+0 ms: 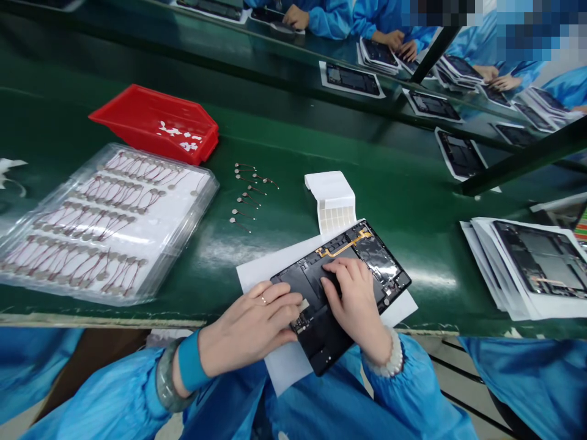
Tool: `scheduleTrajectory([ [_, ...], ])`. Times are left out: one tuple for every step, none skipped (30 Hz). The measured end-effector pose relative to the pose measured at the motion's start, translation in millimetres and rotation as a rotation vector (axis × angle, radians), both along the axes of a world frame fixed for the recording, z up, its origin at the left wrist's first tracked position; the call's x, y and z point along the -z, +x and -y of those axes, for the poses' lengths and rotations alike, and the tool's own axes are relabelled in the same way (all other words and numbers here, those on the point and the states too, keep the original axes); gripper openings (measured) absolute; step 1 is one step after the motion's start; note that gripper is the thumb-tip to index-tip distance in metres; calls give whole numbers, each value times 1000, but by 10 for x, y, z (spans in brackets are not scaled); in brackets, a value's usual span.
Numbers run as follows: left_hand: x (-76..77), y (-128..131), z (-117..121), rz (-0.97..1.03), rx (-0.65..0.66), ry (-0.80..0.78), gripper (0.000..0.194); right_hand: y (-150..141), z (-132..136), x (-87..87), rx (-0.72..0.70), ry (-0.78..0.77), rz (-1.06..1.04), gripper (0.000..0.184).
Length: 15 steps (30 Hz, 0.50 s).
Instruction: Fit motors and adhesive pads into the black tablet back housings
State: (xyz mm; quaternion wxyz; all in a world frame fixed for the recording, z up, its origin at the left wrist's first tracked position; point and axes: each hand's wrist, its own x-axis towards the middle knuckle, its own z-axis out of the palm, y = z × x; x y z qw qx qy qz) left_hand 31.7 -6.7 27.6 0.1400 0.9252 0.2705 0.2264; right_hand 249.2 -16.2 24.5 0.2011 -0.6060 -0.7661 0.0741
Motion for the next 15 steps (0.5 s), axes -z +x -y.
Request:
scheduleTrajectory([
  [5, -1, -1, 3, 20, -7, 12, 1, 0, 1, 0, 2, 0, 16],
  [8, -1, -6, -3, 44, -14, 12, 1, 0, 2, 0, 4, -1, 16],
  [7, 1, -14, -14, 67, -23, 13, 2, 0, 2, 0, 5, -2, 16],
  [1, 4, -25, -30, 84, -34, 14, 2, 0, 2, 0, 5, -3, 17],
  [-11, 9, -39, -49, 97, -47, 15, 3, 0, 0, 0, 4, -5, 17],
  [-29, 18, -55, -68, 107, -59, 16, 2, 0, -1, -1, 3, -6, 17],
  [-52, 30, -73, -90, 115, -72, 18, 1, 0, -4, -1, 2, -6, 17],
  [-78, 43, -93, -116, 121, -88, 19, 0, 0, -6, -2, 0, -5, 17],
  [-103, 56, -114, -143, 129, -108, 19, -2, 1, -8, -2, 0, -3, 17],
  [-124, 67, -135, -164, 138, -132, 20, -4, 1, -10, -2, 1, -2, 17],
  [-139, 73, -155, -172, 148, -160, 21, -6, 2, -12, -2, 2, -2, 17],
  [-145, 72, -172, -168, 152, -193, 22, -7, 2, -13, -1, 4, -2, 18],
  [-144, 64, -184, -148, 152, -224, 23, -7, 3, -15, -1, 7, -4, 18],
  [-135, 47, -189, -115, 144, -250, 25, -7, 3, -17, 0, 9, -7, 17],
  [-123, 25, -188, -74, 125, -269, 26, -5, 2, -19, 1, 11, -10, 17],
])
